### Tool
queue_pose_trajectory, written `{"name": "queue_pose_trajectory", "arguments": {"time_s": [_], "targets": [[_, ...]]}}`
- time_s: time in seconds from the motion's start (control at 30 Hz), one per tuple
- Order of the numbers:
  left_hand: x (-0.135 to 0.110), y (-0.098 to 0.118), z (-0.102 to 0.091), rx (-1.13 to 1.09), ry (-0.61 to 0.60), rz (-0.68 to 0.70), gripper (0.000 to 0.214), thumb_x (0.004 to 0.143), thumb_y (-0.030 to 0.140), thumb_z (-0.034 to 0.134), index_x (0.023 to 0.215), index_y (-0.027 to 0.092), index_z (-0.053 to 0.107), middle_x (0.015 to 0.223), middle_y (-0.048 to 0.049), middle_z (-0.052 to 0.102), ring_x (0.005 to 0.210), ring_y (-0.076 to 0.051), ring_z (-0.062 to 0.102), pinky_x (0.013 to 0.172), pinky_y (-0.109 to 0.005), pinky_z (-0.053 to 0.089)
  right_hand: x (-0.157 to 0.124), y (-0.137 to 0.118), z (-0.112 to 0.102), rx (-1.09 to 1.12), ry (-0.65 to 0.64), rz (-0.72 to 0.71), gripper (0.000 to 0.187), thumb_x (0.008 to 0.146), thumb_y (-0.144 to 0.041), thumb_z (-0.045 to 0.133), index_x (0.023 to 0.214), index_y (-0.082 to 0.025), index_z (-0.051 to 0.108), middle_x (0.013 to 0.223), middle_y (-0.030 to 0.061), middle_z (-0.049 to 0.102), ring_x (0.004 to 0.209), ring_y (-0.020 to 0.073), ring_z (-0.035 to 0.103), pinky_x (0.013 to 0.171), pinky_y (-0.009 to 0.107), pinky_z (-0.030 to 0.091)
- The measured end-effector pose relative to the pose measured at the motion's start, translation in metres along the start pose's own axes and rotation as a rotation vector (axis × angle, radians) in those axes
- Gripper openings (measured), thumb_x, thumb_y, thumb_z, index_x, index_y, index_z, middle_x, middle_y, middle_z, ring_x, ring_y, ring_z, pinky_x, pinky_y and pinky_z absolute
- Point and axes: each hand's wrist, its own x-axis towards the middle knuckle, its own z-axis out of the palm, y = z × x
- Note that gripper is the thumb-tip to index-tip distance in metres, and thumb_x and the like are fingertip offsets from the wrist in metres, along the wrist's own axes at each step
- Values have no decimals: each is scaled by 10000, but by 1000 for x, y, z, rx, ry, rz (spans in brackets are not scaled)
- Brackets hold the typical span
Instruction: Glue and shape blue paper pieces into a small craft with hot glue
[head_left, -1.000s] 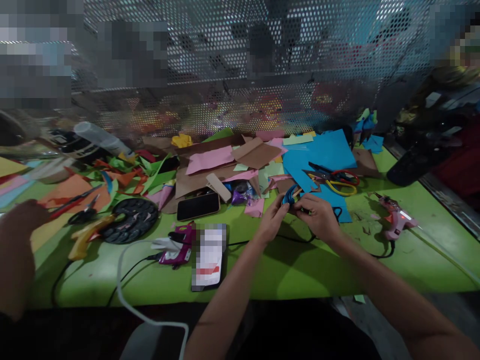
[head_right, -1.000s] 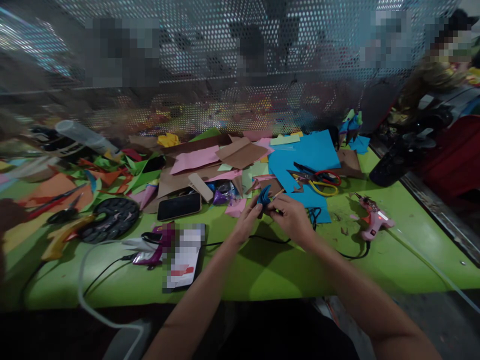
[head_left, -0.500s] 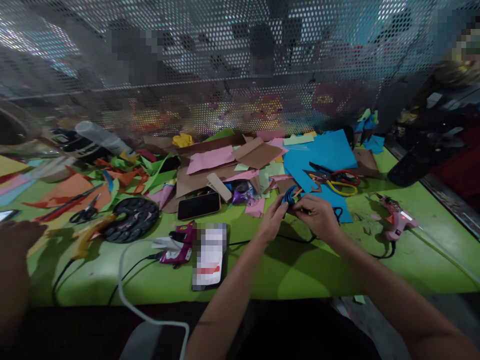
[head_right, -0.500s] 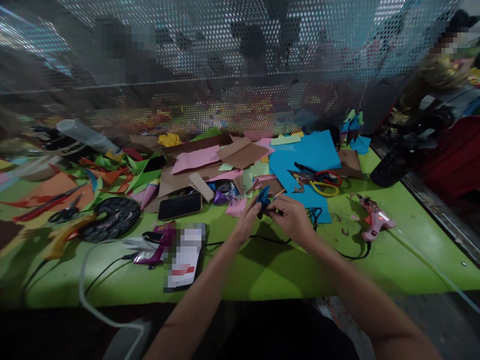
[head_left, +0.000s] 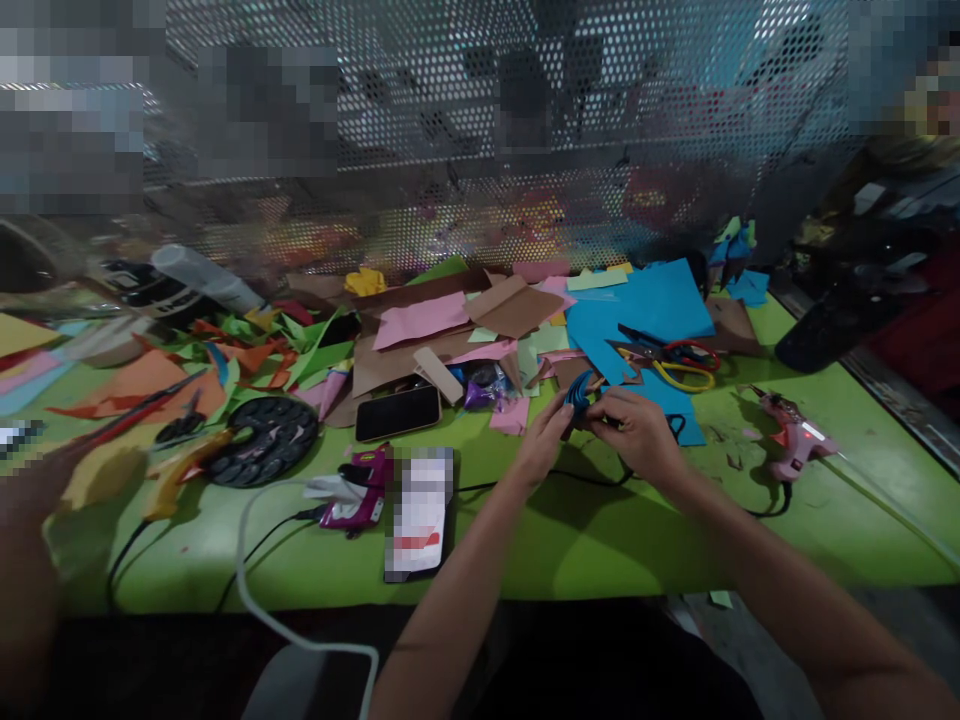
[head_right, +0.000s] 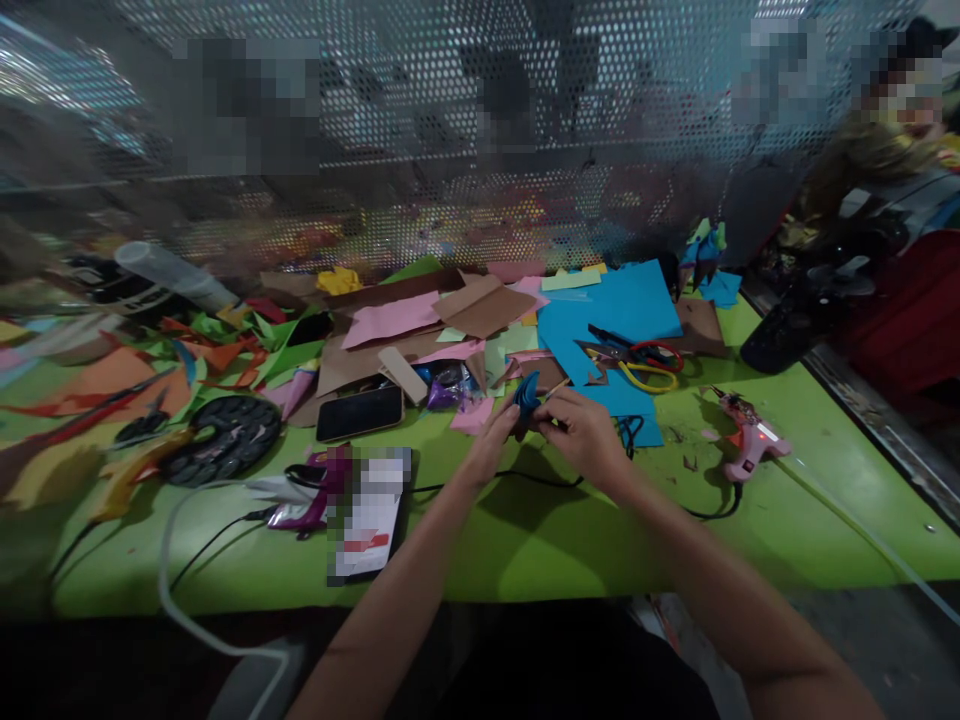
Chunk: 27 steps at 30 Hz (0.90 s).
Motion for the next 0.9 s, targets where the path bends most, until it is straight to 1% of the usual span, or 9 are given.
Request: {"name": "queue_pose_trajectory", "arguments": {"time_s": [0.07, 0.13, 0.23, 0.33, 0.47, 0.6, 0.67, 0.73, 0.9], "targets": [[-1, 3, 0, 23, -11, 5, 681, 832, 673, 533, 1261, 152, 621, 882, -52, 670, 760, -181, 545, 722, -315, 444, 0, 0, 0, -7, -2, -5, 127, 845, -124, 627, 793, -209, 706, 789, 33, 657, 724, 169, 621, 631, 258, 461], [-1, 5, 0, 32, -17, 22, 680, 828, 687, 531, 1239, 155, 635, 862, -49, 665, 756, -178, 542, 720, -310, 445, 0, 0, 0, -9, -3, -9, 129, 842, -121, 629, 771, -205, 696, 787, 32, 653, 715, 166, 618, 618, 254, 454], [0, 5, 0, 26, -26, 46, 647, 822, 666, 562, 1226, 167, 638, 989, -62, 684, 891, -198, 578, 829, -315, 459, 0, 0, 1, -19, -4, -15, 121, 845, -141, 637, 756, -207, 685, 793, 32, 654, 714, 166, 618, 610, 253, 451], [1, 5, 0, 35, -73, 69, 602, 823, 615, 598, 1252, 194, 619, 1106, -59, 681, 984, -213, 587, 906, -330, 455, -1, 2, 2, -46, 4, -42, 120, 853, -147, 634, 766, -212, 685, 807, 37, 662, 742, 172, 631, 632, 257, 459], [1, 6, 0, 40, -113, 99, 539, 843, 533, 610, 1278, 216, 610, 1107, -54, 695, 1035, -232, 592, 930, -342, 455, -2, 4, 4, -52, 23, -58, 126, 857, -140, 626, 781, -215, 694, 828, 43, 678, 783, 183, 648, 663, 267, 473], [1, 7, 0, 9, -51, 104, 536, 857, 523, 583, 1283, 199, 614, 1187, -76, 679, 1071, -233, 583, 917, -327, 450, -2, 3, 2, 12, 37, -4, 57, 855, -193, 669, 898, -220, 694, 849, 35, 702, 740, 169, 636, 628, 262, 473], [1, 6, -1, -2, -17, 92, 553, 853, 535, 582, 1288, 195, 615, 1234, -86, 662, 1047, -221, 582, 884, -310, 447, -1, 2, -1, 20, 70, 3, 76, 842, -212, 697, 916, -220, 683, 837, 28, 700, 708, 159, 621, 599, 255, 465], [1, 6, -2, -13, -5, 79, 586, 848, 554, 580, 1309, 191, 607, 1235, -95, 660, 971, -200, 585, 820, -290, 446, 1, 1, -4, 15, 98, -16, 63, 836, -199, 705, 886, -217, 672, 810, 22, 686, 700, 156, 610, 593, 254, 460], [0, 10, -2, -31, 3, 71, 627, 850, 556, 575, 1358, 189, 572, 1114, -85, 683, 734, -131, 500, 645, -258, 387, 2, -2, -5, 25, 91, -68, 61, 854, -160, 678, 848, -220, 668, 816, 26, 675, 728, 159, 613, 633, 265, 478]]}}
